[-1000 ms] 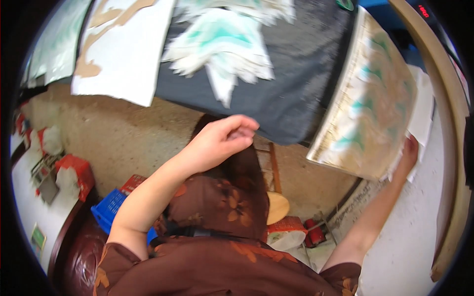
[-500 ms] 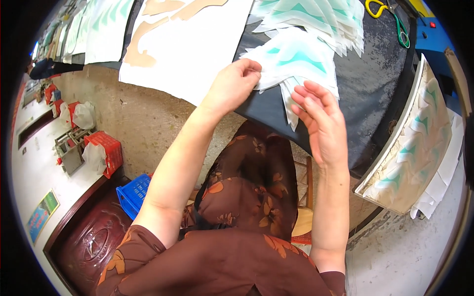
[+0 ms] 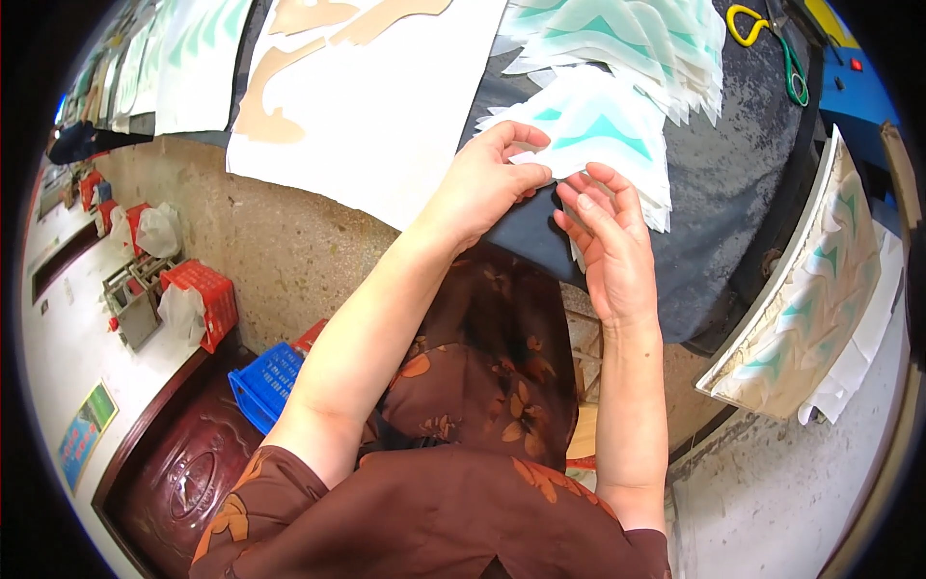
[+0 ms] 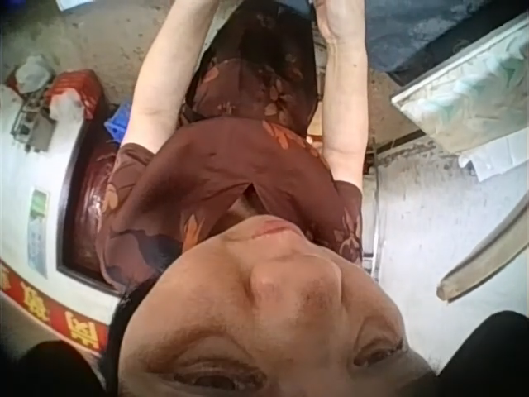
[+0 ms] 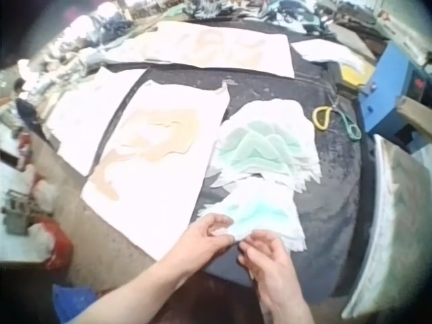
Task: Preparing and heat-pressing various shoe upper components on a workbench.
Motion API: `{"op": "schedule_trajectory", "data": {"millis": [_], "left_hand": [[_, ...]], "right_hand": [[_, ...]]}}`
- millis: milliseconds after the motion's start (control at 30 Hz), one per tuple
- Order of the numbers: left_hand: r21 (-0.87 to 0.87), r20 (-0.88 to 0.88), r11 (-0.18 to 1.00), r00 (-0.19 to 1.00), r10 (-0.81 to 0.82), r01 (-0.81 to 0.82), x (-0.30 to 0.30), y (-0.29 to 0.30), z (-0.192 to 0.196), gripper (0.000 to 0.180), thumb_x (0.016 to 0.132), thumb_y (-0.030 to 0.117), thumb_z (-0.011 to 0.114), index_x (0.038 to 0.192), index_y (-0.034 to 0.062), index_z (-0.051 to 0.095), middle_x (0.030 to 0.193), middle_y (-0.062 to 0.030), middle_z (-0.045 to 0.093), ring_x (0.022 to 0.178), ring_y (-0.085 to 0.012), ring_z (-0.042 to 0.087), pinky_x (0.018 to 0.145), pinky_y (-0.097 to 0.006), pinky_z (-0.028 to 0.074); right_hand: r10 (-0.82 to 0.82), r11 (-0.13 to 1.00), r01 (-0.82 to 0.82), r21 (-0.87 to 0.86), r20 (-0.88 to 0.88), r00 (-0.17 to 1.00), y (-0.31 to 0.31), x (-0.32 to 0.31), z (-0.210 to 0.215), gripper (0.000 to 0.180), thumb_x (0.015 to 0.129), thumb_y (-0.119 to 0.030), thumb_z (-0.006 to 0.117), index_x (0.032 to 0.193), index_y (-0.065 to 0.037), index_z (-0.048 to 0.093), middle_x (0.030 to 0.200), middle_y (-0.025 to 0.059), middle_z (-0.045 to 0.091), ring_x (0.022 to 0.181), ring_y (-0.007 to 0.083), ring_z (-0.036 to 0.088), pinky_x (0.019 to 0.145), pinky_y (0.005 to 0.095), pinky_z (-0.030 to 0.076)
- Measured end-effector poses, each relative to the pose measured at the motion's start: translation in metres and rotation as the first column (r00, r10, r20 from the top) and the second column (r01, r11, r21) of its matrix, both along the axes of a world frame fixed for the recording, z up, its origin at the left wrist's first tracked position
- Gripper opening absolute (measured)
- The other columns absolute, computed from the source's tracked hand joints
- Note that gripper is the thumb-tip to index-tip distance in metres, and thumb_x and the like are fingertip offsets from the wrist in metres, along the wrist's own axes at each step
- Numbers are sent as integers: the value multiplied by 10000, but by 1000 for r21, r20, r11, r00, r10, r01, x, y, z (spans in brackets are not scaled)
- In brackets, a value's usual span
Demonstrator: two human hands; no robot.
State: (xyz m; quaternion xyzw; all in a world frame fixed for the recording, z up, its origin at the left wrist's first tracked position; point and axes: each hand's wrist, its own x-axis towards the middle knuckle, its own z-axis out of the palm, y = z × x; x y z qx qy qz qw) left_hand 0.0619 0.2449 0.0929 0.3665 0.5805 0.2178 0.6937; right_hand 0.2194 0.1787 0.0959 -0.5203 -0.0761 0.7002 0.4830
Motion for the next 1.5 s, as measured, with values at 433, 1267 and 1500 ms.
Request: {"op": "schedule_trajectory", "data": {"millis": [433,1267,1500], "left_hand": [[222,66,970,991,-113,96,9,-19,32,297,871,41,683,1161,67,627,1059,-4,625,998,-103,585,926,-254,438],[-113,472,841,774,-423,528,141,-128,103,339,944,105,650,1261,40,550,1011,-12,626,900,-77,584,832,-232,473],[-117,322,856,835,-447,504,121,-150,100,253,949,133,647,1183,52,590,998,-22,659,916,-112,625,833,-251,499]], "right_hand": [[-296,949,289,125,39,954,17,17,-8,335,975,-137,588,1290,-21,581,1184,75,634,1029,157,623,875,316,518],[-541,826,448,342,704,460,-204,226,114,193,932,-82,648,1122,-59,671,962,19,650,808,96,599,682,234,513],[-733,633,659,405,588,343,-229,341,79,202,938,-83,638,1136,-46,658,967,13,649,820,92,601,677,230,509]]}}
